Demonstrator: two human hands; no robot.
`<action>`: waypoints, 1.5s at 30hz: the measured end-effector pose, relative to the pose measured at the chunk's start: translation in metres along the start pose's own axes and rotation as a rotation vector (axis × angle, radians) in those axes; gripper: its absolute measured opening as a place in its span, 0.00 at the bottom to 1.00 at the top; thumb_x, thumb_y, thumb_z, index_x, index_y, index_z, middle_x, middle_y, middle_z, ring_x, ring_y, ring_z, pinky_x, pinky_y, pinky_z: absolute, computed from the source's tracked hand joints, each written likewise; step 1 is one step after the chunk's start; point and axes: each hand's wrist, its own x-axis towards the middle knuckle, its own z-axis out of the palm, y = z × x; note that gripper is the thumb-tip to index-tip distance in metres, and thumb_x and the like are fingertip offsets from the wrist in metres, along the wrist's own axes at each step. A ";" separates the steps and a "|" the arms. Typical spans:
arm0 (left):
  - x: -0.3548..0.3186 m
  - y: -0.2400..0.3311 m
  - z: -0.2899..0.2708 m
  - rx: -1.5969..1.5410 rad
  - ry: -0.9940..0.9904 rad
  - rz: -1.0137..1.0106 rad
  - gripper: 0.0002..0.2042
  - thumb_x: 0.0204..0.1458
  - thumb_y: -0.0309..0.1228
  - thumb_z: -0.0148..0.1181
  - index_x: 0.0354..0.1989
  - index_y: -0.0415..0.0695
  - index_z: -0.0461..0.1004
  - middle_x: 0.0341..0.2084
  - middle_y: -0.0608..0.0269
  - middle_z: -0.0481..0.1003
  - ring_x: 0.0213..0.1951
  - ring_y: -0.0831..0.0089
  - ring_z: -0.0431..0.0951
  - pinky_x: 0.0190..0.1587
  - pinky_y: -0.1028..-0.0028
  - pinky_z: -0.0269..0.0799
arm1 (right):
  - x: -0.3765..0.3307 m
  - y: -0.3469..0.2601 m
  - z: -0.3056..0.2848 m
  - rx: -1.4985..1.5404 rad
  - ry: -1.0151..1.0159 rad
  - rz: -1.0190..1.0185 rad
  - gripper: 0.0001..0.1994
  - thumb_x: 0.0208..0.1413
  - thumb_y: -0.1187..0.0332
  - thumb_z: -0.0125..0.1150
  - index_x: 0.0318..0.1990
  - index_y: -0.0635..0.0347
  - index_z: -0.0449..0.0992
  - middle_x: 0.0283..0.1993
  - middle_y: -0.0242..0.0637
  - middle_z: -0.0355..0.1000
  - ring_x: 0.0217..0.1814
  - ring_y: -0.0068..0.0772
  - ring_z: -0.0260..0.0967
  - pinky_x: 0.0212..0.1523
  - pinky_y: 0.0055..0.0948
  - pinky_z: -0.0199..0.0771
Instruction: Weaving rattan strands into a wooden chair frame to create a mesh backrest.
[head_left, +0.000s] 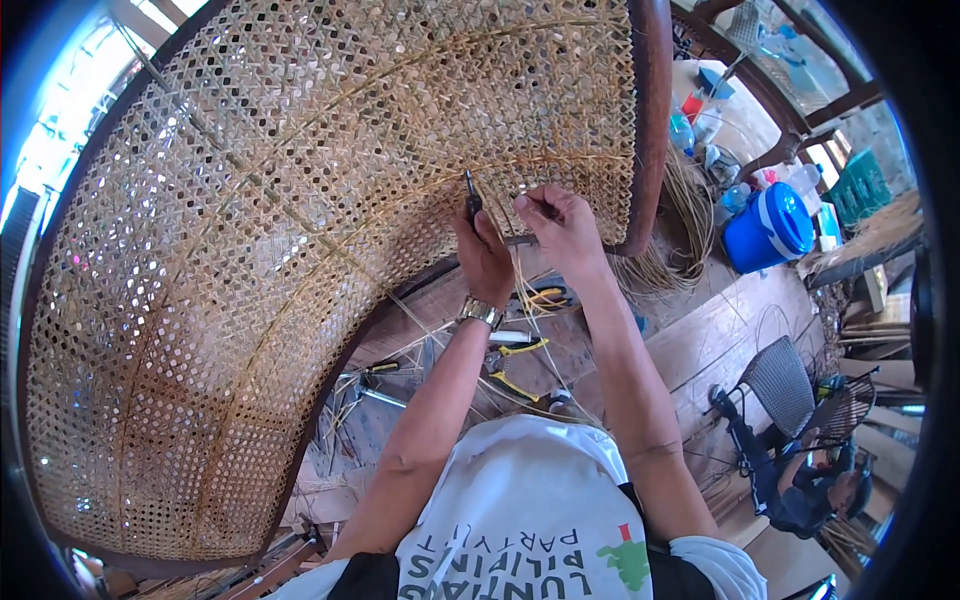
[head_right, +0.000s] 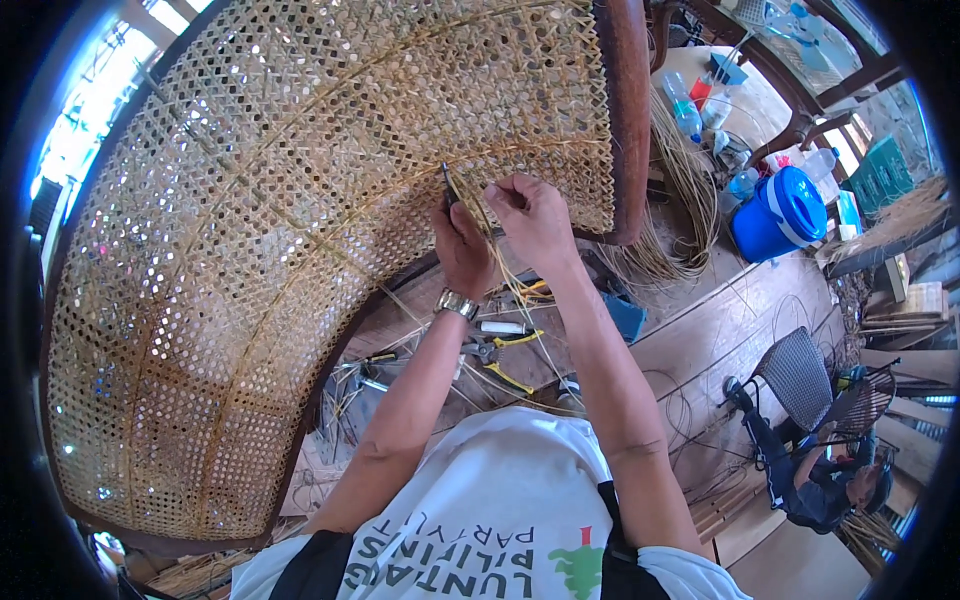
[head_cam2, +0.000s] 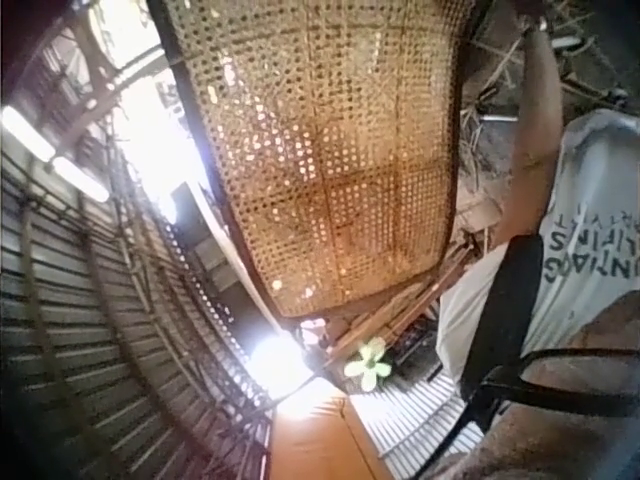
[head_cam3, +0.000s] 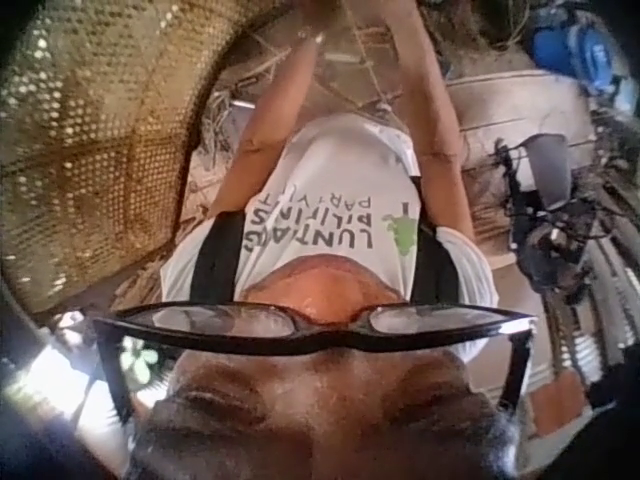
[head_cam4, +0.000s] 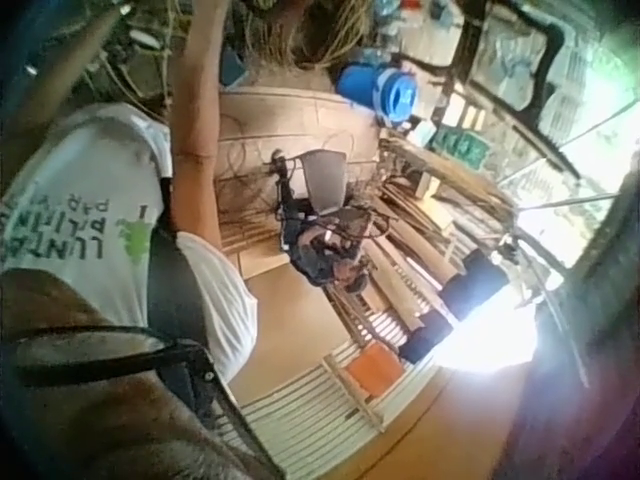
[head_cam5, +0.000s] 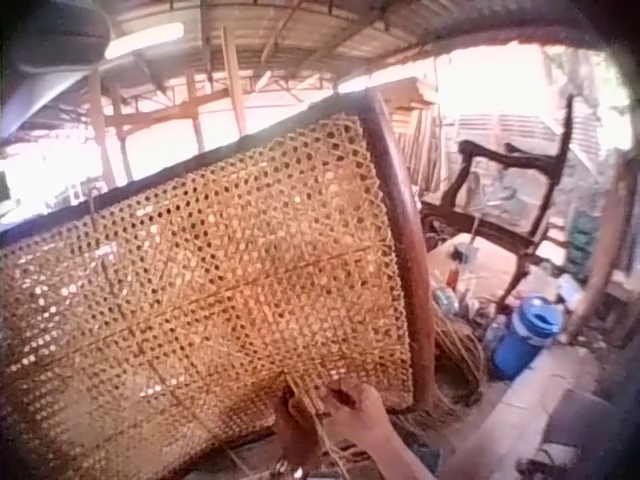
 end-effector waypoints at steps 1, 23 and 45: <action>0.001 0.001 0.000 0.000 0.055 0.079 0.21 0.93 0.41 0.51 0.75 0.34 0.74 0.47 0.45 0.85 0.46 0.54 0.85 0.54 0.53 0.81 | -0.001 -0.006 0.001 -0.018 -0.012 0.003 0.14 0.80 0.64 0.79 0.54 0.70 0.92 0.38 0.37 0.88 0.41 0.20 0.80 0.46 0.33 0.82; 0.009 0.031 -0.151 0.317 -0.114 0.116 0.17 0.89 0.40 0.56 0.62 0.35 0.81 0.43 0.31 0.89 0.46 0.25 0.89 0.47 0.35 0.81 | 0.054 -0.005 0.116 -0.187 0.217 0.198 0.17 0.66 0.57 0.77 0.44 0.66 0.96 0.33 0.48 0.90 0.38 0.34 0.87 0.47 0.45 0.88; -0.147 -0.170 -0.431 0.427 -0.595 -0.256 0.19 0.86 0.43 0.59 0.62 0.36 0.84 0.45 0.33 0.90 0.49 0.29 0.91 0.53 0.39 0.85 | 0.045 -0.028 0.212 -0.383 0.360 0.077 0.15 0.72 0.62 0.72 0.46 0.68 0.93 0.38 0.59 0.89 0.41 0.54 0.91 0.50 0.49 0.88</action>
